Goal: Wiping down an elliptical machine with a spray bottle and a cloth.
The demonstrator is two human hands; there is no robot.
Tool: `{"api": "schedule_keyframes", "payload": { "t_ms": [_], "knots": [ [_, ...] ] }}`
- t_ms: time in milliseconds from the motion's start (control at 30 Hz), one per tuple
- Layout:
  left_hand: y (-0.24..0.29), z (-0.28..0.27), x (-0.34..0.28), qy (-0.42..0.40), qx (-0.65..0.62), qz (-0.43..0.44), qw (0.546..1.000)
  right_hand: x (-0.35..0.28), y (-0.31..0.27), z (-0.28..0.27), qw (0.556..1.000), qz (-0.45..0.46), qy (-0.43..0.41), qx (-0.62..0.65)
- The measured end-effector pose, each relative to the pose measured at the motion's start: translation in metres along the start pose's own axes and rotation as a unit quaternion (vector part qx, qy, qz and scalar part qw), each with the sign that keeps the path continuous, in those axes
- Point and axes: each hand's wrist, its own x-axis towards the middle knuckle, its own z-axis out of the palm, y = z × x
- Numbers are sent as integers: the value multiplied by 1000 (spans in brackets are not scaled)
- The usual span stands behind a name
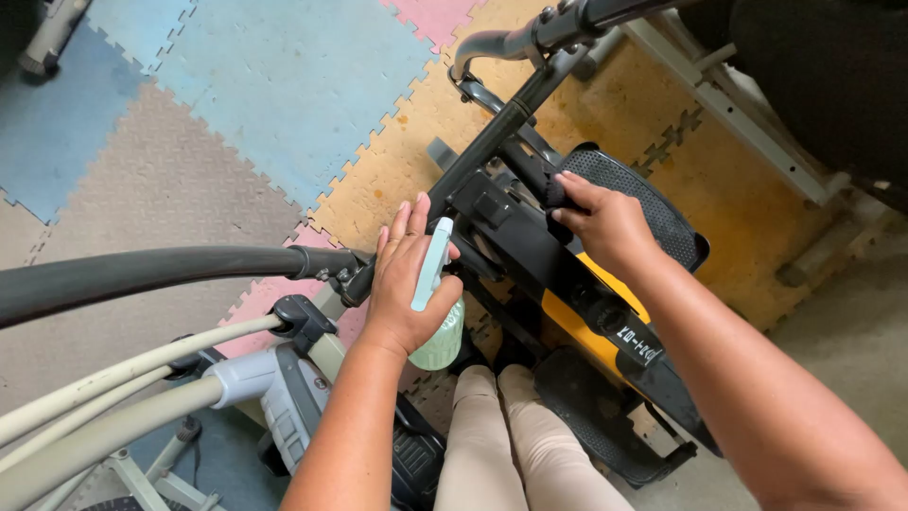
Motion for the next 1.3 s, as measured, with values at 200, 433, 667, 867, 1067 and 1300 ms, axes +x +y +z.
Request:
{"api": "schedule_keyframes", "payload": {
  "t_ms": [200, 433, 667, 867, 1067, 1300],
  "knots": [
    [0, 1, -2, 13, -1, 8, 1000, 35, -32, 15, 997, -65, 46, 14],
    [9, 3, -3, 28, -7, -5, 1000, 0, -8, 6, 999, -9, -11, 34],
    [40, 11, -3, 58, 75, 40, 995, 2, -4, -5, 934, 197, -88, 284],
    [67, 44, -8, -25, 19, 89, 996, 36, 15, 14, 891, 329, -94, 299],
    [56, 57, -1, -84, -2, 95, 992, 82, 68, 39, 856, 371, -174, 314],
    [42, 65, -8, -111, 60, 116, 985, 135, 104, 94, 896, 178, -303, 270]
  ]
}}
